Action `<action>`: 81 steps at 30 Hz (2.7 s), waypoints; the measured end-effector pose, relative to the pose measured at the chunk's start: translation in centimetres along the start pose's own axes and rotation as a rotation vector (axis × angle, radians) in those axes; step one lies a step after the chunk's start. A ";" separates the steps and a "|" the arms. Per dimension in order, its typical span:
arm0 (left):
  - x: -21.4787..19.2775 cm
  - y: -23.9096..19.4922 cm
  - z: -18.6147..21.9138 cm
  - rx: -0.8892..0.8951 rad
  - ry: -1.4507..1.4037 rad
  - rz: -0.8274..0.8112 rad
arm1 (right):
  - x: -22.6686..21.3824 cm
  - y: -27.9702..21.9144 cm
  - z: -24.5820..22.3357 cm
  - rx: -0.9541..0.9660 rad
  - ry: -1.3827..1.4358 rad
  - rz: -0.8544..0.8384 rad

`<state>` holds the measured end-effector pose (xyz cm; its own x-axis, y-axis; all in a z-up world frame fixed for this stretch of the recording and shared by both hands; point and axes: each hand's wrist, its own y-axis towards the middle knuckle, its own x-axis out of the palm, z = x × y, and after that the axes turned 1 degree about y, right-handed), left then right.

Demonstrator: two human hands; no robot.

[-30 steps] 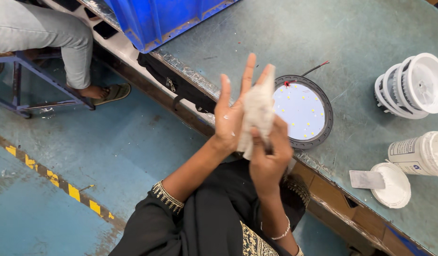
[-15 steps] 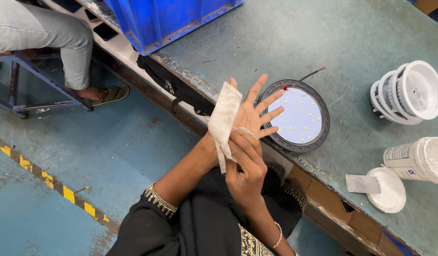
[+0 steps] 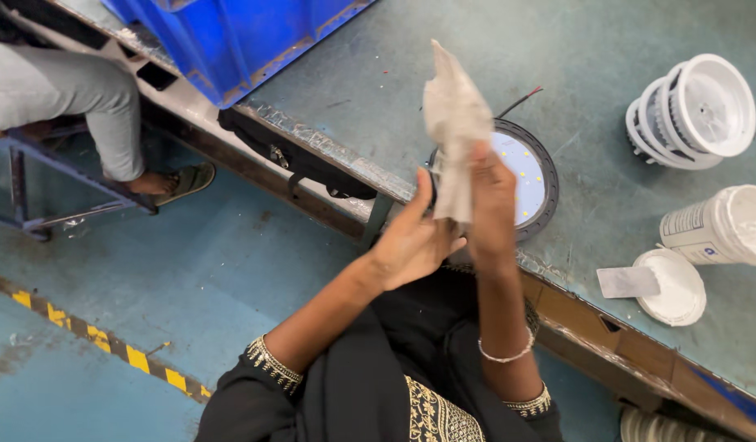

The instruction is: The person applies a white thermal paste onto the circular base of a light fixture using a small scraper, then spreads the paste onto the back of an LED circuit board before wiping their hands and the tools with a cloth.

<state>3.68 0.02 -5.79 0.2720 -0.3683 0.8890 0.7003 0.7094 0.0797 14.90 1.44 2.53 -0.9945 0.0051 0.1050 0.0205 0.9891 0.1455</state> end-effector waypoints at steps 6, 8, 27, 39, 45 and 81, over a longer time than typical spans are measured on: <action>-2.7 1.3 -2.0 0.085 0.122 0.003 | -1.1 -1.9 1.9 -0.082 0.014 -0.087; -4.8 1.1 -3.4 0.141 0.175 -0.066 | -0.2 -2.9 2.8 -0.179 -0.257 -0.088; 0.0 2.9 0.6 0.639 0.439 0.044 | 1.6 -3.6 7.1 -0.419 -0.488 0.069; -0.1 5.0 -0.9 0.263 -0.115 -0.057 | -3.6 -8.3 4.1 -0.143 -0.217 0.208; 3.9 7.0 -7.4 0.121 0.047 0.298 | -7.1 -9.0 3.3 -0.439 -0.420 0.587; 2.9 19.5 -22.8 0.330 2.007 0.141 | -31.5 -20.1 7.2 -0.085 -0.245 1.037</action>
<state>33.22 -0.90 -11.90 0.6618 -0.1582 -0.7327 0.5545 0.7612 0.3364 45.03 -17.59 -10.75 -0.4808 0.8766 0.0177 0.8657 0.4715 0.1680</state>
